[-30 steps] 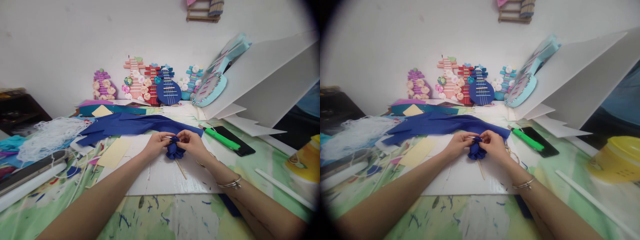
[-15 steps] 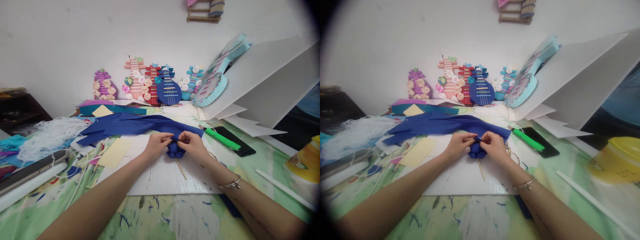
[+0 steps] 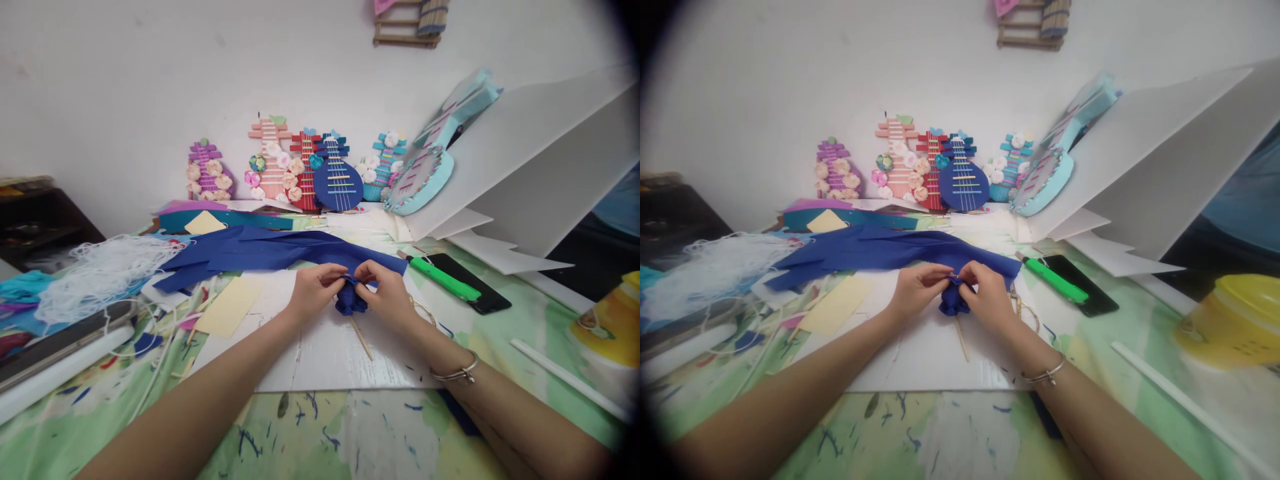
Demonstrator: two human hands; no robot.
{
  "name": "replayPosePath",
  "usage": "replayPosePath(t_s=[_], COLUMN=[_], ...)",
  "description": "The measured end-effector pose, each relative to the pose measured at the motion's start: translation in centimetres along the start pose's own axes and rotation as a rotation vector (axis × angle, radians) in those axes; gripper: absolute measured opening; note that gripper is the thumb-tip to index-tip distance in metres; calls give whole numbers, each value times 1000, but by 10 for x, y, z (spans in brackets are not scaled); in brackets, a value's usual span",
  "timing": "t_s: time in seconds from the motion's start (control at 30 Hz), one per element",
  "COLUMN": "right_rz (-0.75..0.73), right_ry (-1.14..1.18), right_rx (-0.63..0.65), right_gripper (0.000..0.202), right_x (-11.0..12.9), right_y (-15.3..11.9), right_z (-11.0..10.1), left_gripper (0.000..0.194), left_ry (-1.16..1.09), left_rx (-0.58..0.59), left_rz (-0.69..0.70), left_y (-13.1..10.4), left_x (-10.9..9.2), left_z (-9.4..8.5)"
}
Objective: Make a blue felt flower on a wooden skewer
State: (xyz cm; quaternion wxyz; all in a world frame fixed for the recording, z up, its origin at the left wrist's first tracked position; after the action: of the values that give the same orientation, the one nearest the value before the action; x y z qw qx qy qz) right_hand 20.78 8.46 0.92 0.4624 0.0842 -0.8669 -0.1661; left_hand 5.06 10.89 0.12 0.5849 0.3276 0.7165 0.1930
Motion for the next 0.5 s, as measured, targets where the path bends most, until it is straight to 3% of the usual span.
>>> replayPosePath(t_s=[0.2,0.4,0.5], right_rz=[-38,-15,-36], right_ry=[-62,-94,-124], right_rx=[-36,-67,-93], right_gripper=[11,9,9], right_x=[2,6,7], right_y=[-3,-7,-7], right_z=[0,0,0], left_gripper=[16,15,15], left_ry=[108,434,483], left_rx=[92,114,131], left_rz=[35,323,419], left_y=[1,-4,-7], left_x=[-4,-14,-17], left_z=[1,3,5])
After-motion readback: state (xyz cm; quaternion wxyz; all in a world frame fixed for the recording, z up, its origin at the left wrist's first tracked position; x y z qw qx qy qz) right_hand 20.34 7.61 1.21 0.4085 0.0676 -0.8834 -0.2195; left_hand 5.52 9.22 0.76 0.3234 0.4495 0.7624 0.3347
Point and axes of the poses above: each hand's wrist, its own y-axis towards the middle knuckle, its own z-axis out of the palm, x = y × z, the point moved 4 cm from there along y, towards the middle knuckle, and after that the axes turned 13 degrees about z, right-handed, at the moved point
